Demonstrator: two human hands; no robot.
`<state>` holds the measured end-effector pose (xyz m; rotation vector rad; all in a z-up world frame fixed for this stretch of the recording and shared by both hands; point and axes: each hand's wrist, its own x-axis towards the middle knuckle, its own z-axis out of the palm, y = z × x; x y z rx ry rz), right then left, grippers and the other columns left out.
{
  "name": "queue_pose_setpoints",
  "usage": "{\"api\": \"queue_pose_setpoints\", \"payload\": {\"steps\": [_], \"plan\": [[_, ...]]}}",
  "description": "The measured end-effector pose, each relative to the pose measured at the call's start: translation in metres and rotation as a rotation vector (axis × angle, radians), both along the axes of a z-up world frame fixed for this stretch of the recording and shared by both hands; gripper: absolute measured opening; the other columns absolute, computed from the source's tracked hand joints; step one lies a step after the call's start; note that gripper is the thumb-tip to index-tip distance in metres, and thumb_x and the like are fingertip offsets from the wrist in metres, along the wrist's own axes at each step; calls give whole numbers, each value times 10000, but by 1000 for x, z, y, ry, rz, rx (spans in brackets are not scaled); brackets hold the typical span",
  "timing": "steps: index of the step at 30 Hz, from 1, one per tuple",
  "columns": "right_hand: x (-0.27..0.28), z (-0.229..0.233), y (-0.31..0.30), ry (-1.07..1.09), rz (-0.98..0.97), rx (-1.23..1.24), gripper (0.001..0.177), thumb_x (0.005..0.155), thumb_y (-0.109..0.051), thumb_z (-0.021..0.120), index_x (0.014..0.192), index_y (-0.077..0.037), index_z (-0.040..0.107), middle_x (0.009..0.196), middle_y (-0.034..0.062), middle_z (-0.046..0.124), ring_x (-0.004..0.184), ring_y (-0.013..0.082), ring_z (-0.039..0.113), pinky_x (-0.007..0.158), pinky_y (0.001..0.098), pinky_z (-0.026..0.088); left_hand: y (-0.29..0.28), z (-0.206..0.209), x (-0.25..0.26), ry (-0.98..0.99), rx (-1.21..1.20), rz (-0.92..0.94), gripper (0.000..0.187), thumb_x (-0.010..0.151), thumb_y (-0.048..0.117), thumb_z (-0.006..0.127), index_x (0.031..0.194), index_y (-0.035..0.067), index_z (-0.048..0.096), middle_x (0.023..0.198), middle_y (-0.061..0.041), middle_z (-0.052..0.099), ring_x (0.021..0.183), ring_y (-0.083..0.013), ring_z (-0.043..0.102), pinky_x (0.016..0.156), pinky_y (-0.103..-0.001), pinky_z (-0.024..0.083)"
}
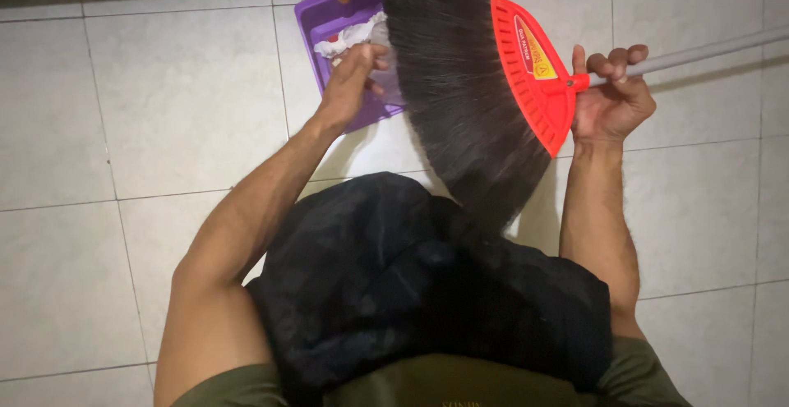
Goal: The person sweeps the floor with a broom, gathering debris into a dustpan and placing the swept items into a plastic bag.
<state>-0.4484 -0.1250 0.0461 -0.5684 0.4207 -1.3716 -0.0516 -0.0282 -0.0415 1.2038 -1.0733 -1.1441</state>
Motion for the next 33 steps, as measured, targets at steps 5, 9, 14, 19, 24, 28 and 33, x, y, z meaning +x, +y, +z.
{"api": "queue_pose_setpoints", "payload": {"steps": [5,9,14,19,24,28,33], "plan": [[9,-2,-4,-26,28,-22,291,856,55,485,1067,-114,594,844,32,574,780,155,588,1156,537,483,4,14,-7,-109,89,-10,322,1058,327,599,1229,55,618,1040,-62,637,880,-137,628,766,-305,567],[9,-5,-5,-51,29,-1,313,831,63,461,1065,-105,586,827,31,560,764,154,578,1168,543,479,4,13,-2,-178,177,18,215,1053,247,641,1127,45,650,906,-49,628,772,-144,562,704,-324,506],[6,-9,-5,-66,11,-7,316,835,63,442,1068,-107,571,800,29,528,758,155,571,1183,510,470,10,-5,27,-109,196,163,141,1061,223,605,1030,86,602,889,-13,630,756,-104,596,712,-299,531],[6,-6,-3,-84,-38,22,312,808,70,447,1048,-103,545,793,28,487,740,153,546,1172,475,471,17,-22,45,-285,188,275,119,1015,203,636,1033,86,643,918,-10,673,823,-115,625,768,-312,539],[4,0,1,-78,-102,27,293,802,74,461,1024,-105,530,790,22,475,777,164,530,1156,457,474,11,-16,30,-378,182,221,228,966,235,759,1012,43,644,966,-28,665,905,-126,643,823,-303,565],[-2,-2,1,-62,-107,16,300,796,73,457,1025,-104,534,799,19,477,752,148,513,1161,446,476,-9,-8,0,-174,148,42,269,952,257,694,1165,97,658,998,-33,607,867,-142,619,749,-330,589],[-3,-4,1,-91,-116,29,314,761,66,448,1012,-100,538,782,19,480,767,159,515,1198,465,498,-21,-9,-18,-316,29,-53,284,1011,296,700,1223,109,725,1033,-52,678,938,-160,627,885,-353,534]]}}
